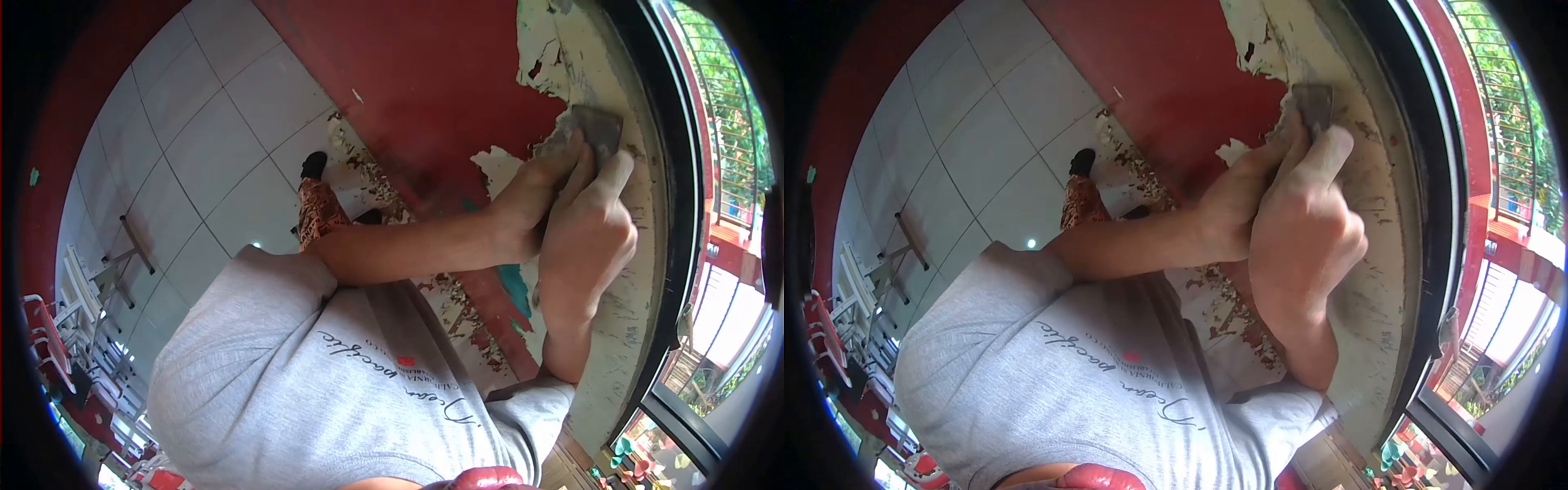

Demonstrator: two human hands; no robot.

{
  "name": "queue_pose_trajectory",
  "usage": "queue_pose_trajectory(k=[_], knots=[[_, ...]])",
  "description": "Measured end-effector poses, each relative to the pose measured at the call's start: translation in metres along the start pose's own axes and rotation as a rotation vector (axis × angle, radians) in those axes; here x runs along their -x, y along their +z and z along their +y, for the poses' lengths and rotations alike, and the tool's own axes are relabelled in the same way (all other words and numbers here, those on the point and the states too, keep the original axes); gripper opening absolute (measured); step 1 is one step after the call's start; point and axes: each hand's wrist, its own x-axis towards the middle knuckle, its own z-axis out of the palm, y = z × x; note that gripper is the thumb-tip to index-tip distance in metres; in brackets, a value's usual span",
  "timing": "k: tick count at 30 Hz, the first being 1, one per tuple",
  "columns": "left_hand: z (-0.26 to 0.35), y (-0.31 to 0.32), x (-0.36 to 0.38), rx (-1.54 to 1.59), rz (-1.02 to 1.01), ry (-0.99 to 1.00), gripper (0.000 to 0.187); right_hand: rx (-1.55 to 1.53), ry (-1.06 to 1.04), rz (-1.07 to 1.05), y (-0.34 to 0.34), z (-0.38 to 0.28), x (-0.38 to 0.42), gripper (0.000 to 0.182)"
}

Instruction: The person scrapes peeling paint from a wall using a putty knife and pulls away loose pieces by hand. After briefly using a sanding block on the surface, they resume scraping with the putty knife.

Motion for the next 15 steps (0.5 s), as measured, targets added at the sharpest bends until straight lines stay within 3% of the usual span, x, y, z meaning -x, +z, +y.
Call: queue_pose_trajectory(k=[1, 2, 4, 5, 8, 10, 11, 13, 15], knots=[[0.000, 0.005, -0.001, -0.012, 0.163, 0.012, 0.037, 0.003, 0.012, 0.006, -0.001, 0.000, 0.000, 0.028], [0.002, 0.000, -0.003, -0.011, 0.156, 0.012, 0.037, 0.007, 0.010, 0.011, -0.001, -0.001, -0.005, 0.028], [0.006, -0.020, -0.007, -0.021, -0.260, 0.008, 0.035, 0.013, -0.022, 0.020, -0.005, -0.009, -0.017, 0.027], [0.005, -0.025, -0.008, -0.017, -0.256, 0.003, 0.035, 0.016, -0.017, 0.015, -0.004, -0.008, -0.014, 0.027], [0.004, -0.024, -0.006, 0.019, -0.236, 0.011, 0.038, -0.002, -0.032, -0.015, 0.001, -0.005, -0.005, 0.028], [0.006, -0.010, -0.005, 0.052, 0.064, 0.001, 0.039, 0.058, -0.043, 0.030, 0.003, -0.006, -0.001, 0.019], [0.011, -0.014, -0.008, 0.055, 0.061, 0.010, 0.039, 0.056, -0.053, 0.030, 0.003, -0.008, -0.007, 0.019], [0.023, -0.023, -0.012, 0.023, -0.327, -0.045, 0.038, 0.018, -0.103, 0.091, 0.003, -0.017, -0.021, 0.020], [0.021, -0.023, -0.009, 0.023, -0.244, -0.040, 0.038, 0.032, -0.108, 0.069, 0.006, -0.014, -0.016, 0.018]])
